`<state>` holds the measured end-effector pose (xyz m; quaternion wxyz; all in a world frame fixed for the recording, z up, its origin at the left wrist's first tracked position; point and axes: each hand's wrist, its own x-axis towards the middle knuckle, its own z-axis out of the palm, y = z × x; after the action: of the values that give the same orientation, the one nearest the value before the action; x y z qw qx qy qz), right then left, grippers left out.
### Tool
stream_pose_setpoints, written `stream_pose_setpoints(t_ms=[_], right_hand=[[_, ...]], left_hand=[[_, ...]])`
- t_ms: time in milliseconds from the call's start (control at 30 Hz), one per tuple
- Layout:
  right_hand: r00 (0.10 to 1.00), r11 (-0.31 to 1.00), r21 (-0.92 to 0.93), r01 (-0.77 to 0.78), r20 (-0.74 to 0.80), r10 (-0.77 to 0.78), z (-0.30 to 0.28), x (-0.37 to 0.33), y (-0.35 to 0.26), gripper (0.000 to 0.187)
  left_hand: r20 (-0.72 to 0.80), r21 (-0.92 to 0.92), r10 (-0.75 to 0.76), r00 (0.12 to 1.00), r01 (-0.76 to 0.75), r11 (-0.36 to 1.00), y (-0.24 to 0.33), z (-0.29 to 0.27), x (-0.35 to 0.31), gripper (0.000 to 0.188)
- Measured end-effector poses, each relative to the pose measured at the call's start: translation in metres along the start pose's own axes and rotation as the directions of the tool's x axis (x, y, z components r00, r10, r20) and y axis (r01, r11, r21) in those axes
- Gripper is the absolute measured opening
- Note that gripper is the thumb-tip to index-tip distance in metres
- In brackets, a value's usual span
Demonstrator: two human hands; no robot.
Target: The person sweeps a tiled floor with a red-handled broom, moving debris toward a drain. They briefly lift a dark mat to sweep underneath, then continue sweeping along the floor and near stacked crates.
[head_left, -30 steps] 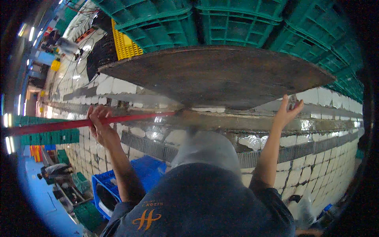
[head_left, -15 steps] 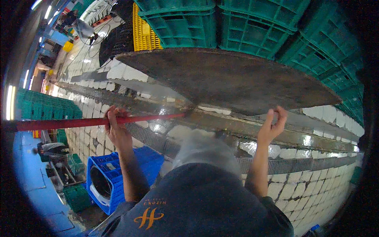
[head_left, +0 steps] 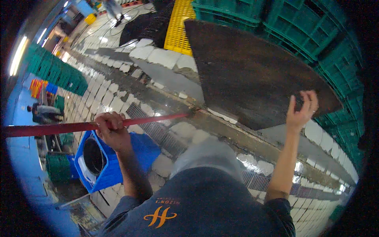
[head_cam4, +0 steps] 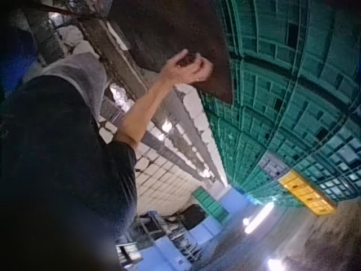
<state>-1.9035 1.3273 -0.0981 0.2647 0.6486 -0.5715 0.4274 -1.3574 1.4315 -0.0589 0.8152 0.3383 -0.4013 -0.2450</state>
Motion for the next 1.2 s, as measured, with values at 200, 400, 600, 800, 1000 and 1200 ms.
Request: stream_pose_setpoints(t_ms=[200, 400, 600, 800, 1000, 1200], right_hand=[[0.973, 0.969, -0.130, 0.212, -0.068, -0.222, 0.008, 0.069, -0.018, 0.052], [0.963, 0.954, -0.141, 0.265, 0.089, -0.254, 0.016, 0.090, -0.020, 0.051], [0.915, 0.957, -0.189, 0.220, 0.381, -0.135, 0.023, 0.133, -0.015, 0.052], [0.800, 0.926, -0.243, 0.290, 0.593, -0.095, 0.037, 0.155, -0.011, 0.059], [0.830, 0.888, -0.261, 0.378, 0.520, -0.201, 0.041, 0.150, 0.015, 0.060], [0.848, 0.893, -0.253, 0.373, 0.484, -0.217, 0.052, 0.155, 0.029, 0.059]], left_hand=[[-0.132, 0.204, -0.034, 0.991, 0.061, 0.977, -0.005, -0.037, -0.040, 0.033], [-0.303, 0.205, -0.157, 0.940, 0.225, 0.953, -0.011, -0.062, -0.058, 0.032], [-0.400, 0.173, -0.207, 0.893, 0.295, 0.940, -0.012, -0.073, -0.055, 0.025], [-0.406, 0.197, -0.176, 0.897, 0.274, 0.941, -0.033, -0.060, -0.062, 0.018], [-0.331, 0.217, -0.148, 0.932, 0.228, 0.949, -0.047, -0.048, -0.055, 0.019], [-0.427, 0.187, -0.168, 0.889, 0.268, 0.945, -0.041, -0.044, -0.066, 0.014]])
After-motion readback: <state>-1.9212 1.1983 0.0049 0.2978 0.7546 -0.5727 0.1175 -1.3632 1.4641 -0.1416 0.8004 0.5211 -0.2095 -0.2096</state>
